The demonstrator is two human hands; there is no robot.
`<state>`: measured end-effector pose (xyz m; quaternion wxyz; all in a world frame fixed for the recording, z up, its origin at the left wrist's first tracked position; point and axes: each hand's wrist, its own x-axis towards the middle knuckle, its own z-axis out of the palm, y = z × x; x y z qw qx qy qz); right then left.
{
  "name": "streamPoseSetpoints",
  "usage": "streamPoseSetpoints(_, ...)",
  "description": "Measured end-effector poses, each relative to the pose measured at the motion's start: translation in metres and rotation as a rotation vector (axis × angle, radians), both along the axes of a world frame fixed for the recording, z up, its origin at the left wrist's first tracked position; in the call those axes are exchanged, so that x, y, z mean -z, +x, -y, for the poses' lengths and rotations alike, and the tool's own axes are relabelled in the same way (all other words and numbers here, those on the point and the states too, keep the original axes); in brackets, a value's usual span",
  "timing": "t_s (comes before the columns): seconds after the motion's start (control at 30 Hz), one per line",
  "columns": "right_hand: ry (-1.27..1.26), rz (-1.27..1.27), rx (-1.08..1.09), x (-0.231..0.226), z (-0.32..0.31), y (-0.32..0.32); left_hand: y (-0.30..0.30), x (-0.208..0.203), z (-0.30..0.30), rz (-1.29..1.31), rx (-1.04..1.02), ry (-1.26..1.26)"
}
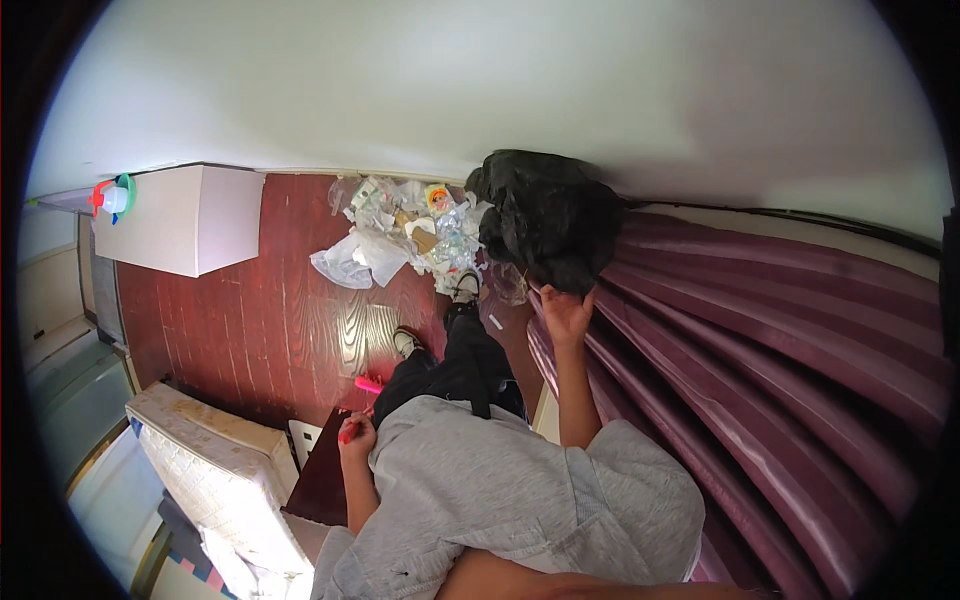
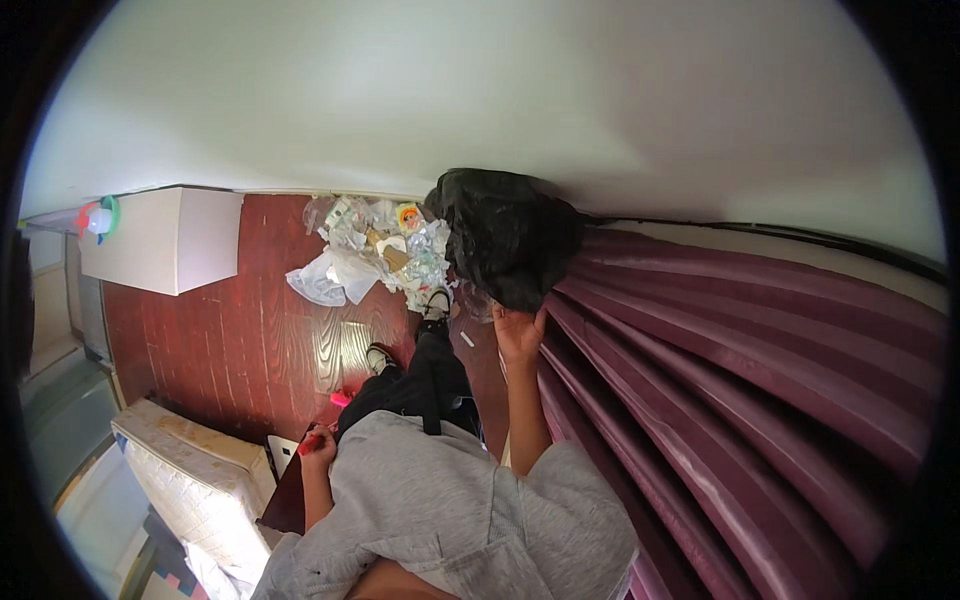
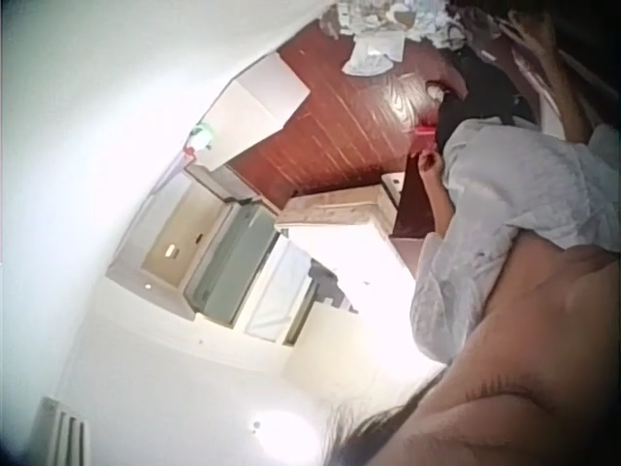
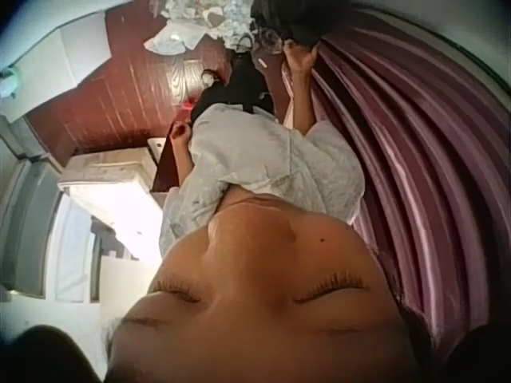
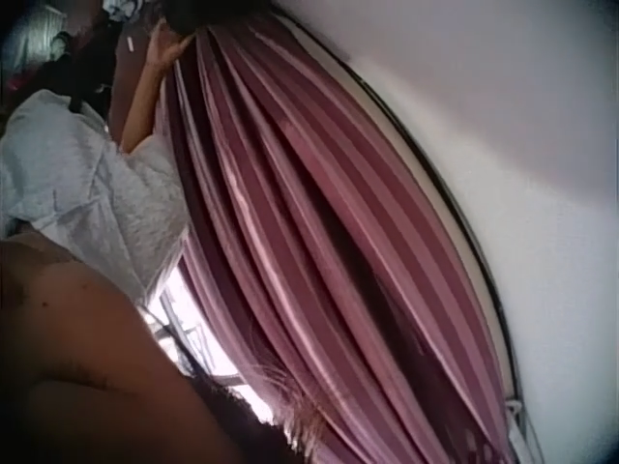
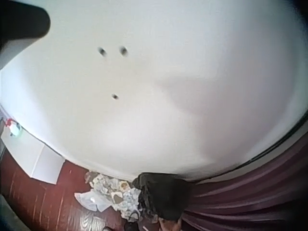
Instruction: Sweeping paper scraps and debris from a wooden floor into a pile.
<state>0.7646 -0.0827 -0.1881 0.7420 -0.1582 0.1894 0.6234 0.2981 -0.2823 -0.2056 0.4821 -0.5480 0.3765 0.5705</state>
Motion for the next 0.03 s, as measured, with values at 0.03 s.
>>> streamPoseSetpoints(0.03, 0.018, 0.013, -0.004, -0.0074, -0.0044, -0.0004, 0.0006, 0.0024, -0.0026, 0.013, -0.004, 0.018)
